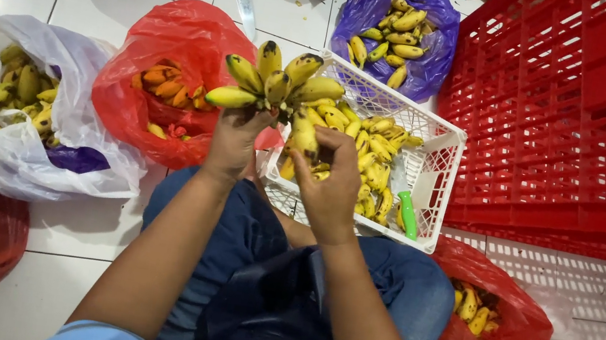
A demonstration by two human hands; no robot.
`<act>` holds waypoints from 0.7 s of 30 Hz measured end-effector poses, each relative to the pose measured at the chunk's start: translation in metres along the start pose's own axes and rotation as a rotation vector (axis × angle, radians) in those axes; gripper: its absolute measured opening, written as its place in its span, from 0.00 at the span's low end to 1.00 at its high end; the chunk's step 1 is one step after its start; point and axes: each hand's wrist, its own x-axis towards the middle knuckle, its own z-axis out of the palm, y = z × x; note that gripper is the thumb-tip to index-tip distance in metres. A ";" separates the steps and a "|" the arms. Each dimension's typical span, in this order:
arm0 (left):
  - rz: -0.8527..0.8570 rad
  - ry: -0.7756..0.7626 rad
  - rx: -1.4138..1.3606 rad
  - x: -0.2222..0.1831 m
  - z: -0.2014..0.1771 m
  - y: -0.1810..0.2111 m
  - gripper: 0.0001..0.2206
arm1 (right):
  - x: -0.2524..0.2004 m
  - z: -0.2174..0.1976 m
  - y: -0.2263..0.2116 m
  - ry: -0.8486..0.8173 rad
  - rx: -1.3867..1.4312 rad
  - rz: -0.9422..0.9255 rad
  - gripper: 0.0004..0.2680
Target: Sorting bunches of bananas from a central crate into different colored plastic bags on the floor.
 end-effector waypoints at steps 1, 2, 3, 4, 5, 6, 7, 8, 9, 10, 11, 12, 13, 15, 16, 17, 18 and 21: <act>-0.001 0.000 -0.001 -0.001 0.002 0.001 0.18 | -0.001 0.003 0.002 0.000 -0.001 0.001 0.13; 0.013 0.006 0.016 -0.002 0.003 0.003 0.18 | -0.002 0.006 0.003 0.013 -0.056 -0.065 0.13; 0.027 0.011 0.032 -0.002 0.004 0.004 0.18 | -0.003 0.009 0.005 0.027 -0.111 -0.130 0.14; 0.028 0.012 0.034 -0.001 0.001 0.001 0.18 | -0.003 0.010 0.006 0.026 -0.109 -0.131 0.14; 0.045 0.014 0.038 -0.001 -0.001 -0.002 0.18 | -0.003 0.011 0.007 0.030 -0.110 -0.134 0.14; 0.060 0.016 0.042 0.000 -0.003 -0.006 0.18 | -0.003 0.011 0.008 0.035 -0.113 -0.135 0.14; 0.059 0.016 0.043 -0.001 -0.002 -0.003 0.18 | -0.004 0.009 0.020 0.035 -0.112 -0.134 0.14; 0.034 0.038 0.001 -0.002 -0.001 -0.001 0.17 | -0.004 0.006 0.031 0.053 -0.015 -0.035 0.15; 0.008 0.061 -0.040 -0.002 0.000 0.001 0.17 | -0.004 0.003 0.042 0.071 0.082 0.063 0.16; 0.007 0.059 -0.041 -0.001 -0.001 -0.001 0.17 | -0.001 0.000 0.039 0.073 0.081 0.063 0.16; -0.010 0.041 -0.076 0.000 -0.003 -0.003 0.17 | 0.002 -0.003 0.036 0.061 0.172 0.094 0.16; -0.028 0.024 -0.110 0.000 -0.004 -0.006 0.17 | 0.005 -0.007 0.033 0.048 0.263 0.125 0.16; -0.029 0.023 -0.112 -0.001 -0.002 -0.003 0.17 | 0.004 -0.007 0.033 0.050 0.261 0.126 0.16; -0.091 0.029 -0.180 -0.003 0.001 0.005 0.17 | 0.002 -0.007 0.032 0.036 0.399 0.237 0.14; -0.091 0.029 -0.179 -0.002 -0.003 0.000 0.17 | 0.003 -0.007 0.035 0.036 0.400 0.237 0.14; -0.120 0.026 -0.217 -0.002 -0.008 -0.004 0.17 | 0.003 -0.008 0.038 0.038 0.448 0.284 0.14; -0.149 0.023 -0.254 -0.001 -0.012 -0.008 0.17 | 0.004 -0.008 0.042 0.040 0.496 0.332 0.15; -0.217 0.006 -0.277 -0.006 0.008 0.022 0.16 | 0.004 -0.009 0.064 0.066 0.755 0.451 0.12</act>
